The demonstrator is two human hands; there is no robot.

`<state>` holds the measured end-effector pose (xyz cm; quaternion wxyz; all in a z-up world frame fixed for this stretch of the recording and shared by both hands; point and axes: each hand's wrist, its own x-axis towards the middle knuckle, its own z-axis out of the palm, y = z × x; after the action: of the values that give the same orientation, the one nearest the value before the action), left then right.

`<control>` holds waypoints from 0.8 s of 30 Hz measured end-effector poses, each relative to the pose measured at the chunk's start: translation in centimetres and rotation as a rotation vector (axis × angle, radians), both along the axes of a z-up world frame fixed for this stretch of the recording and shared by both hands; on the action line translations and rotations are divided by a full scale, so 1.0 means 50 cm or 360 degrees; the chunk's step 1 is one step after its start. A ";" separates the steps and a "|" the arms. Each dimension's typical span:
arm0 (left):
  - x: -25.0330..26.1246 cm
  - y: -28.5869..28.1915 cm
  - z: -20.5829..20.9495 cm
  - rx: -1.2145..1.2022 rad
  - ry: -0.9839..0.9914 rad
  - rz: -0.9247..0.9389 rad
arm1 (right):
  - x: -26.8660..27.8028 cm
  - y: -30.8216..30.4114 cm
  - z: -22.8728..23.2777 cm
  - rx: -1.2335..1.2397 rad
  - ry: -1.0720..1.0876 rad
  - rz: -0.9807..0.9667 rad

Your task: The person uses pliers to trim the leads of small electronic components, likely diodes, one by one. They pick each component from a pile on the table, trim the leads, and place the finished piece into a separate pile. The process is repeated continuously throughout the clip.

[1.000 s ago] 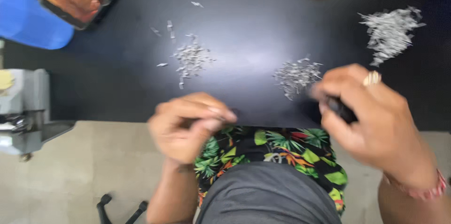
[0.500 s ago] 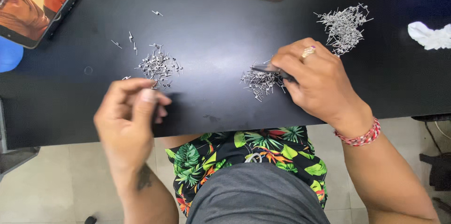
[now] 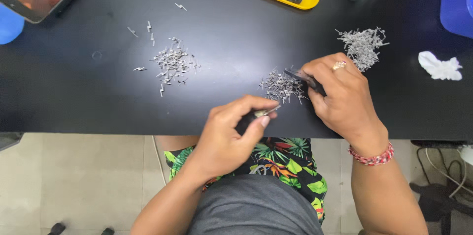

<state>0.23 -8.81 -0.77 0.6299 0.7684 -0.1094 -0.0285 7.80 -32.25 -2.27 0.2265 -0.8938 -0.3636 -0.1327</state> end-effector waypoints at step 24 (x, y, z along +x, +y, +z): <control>-0.018 -0.030 -0.022 0.0227 -0.0530 0.0163 | -0.112 0.057 0.047 0.1080 0.1020 -0.0073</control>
<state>-0.64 -10.31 -1.89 0.5476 0.8098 -0.1707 0.1236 2.20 -29.38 0.06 0.6040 -0.7729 -0.1915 0.0335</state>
